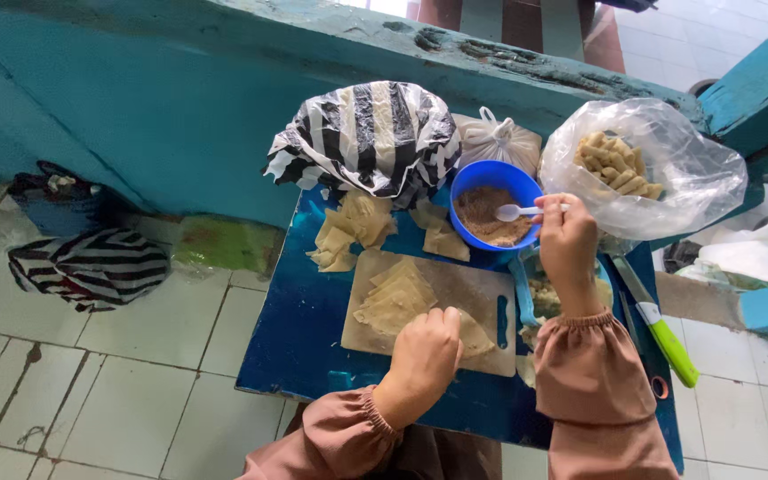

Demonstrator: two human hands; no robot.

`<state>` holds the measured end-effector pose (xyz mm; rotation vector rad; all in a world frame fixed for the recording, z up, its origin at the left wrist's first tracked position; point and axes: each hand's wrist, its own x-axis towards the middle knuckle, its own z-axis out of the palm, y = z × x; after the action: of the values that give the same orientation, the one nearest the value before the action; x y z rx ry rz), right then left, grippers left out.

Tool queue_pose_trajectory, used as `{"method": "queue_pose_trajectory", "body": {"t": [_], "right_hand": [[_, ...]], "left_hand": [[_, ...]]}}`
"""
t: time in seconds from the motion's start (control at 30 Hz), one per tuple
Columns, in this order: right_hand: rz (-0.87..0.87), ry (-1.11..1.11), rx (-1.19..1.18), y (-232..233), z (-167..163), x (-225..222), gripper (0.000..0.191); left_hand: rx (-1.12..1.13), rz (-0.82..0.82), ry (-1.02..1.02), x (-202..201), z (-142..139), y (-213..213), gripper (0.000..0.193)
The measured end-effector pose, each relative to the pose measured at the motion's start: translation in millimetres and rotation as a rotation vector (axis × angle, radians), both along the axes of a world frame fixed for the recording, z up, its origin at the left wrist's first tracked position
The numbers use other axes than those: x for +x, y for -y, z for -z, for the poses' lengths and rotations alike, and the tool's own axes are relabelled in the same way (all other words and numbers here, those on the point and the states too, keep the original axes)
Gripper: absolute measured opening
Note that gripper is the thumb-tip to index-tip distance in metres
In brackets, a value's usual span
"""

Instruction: The person sits at a low table folding filled pastries. They place a square wrapper on the cutting board, spoon filling from a bowl onto it, fold the wrapper into a triangle and press the edges closed, then set the finished piece aside, with completed pieces accumulating in a plastic bag.

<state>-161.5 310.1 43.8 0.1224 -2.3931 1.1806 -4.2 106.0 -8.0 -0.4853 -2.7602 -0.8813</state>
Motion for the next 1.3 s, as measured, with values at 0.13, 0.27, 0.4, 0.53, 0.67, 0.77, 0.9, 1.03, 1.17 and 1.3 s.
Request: {"method": "queue_pose_trajectory", "body": {"t": [0.13, 0.27, 0.4, 0.53, 0.67, 0.77, 0.9, 1.03, 1.17, 1.3], "right_hand": [[-0.001, 0.1, -0.058, -4, 15, -8, 0.023], [-0.065, 0.194, -0.341, -13, 23, -16, 0.025], [-0.102, 0.221, -0.602, -26, 20, -9, 0.024], [-0.091, 0.211, -0.679, -35, 11, 9, 0.025], [-0.046, 0.217, -0.585, -35, 9, 22, 0.026], [-0.084, 0.159, -0.389, -25, 16, 20, 0.025], [-0.217, 0.157, -0.419, -19, 21, 12, 0.026], [-0.077, 0.235, -0.567, -27, 14, 13, 0.023], [-0.077, 0.213, -0.655, -35, 5, 21, 0.023], [-0.061, 0.207, -0.743, -43, -6, 41, 0.023]], "left_hand": [[0.021, -0.017, 0.078, 1, 2, 1, 0.023], [0.109, 0.017, 0.124, 5, 6, 8, 0.027], [0.187, 0.014, 0.093, 6, 4, 15, 0.018], [0.286, -0.01, 0.087, 9, 1, 20, 0.012], [0.313, -0.028, 0.051, 10, -2, 22, 0.012], [0.297, -0.054, 0.068, 9, -3, 23, 0.013], [0.29, -0.041, 0.066, 11, -5, 25, 0.01], [0.319, -0.042, 0.072, 13, -6, 26, 0.01], [0.341, -0.025, 0.056, 12, -6, 27, 0.007], [0.37, -0.014, 0.063, 13, -7, 28, 0.012]]}}
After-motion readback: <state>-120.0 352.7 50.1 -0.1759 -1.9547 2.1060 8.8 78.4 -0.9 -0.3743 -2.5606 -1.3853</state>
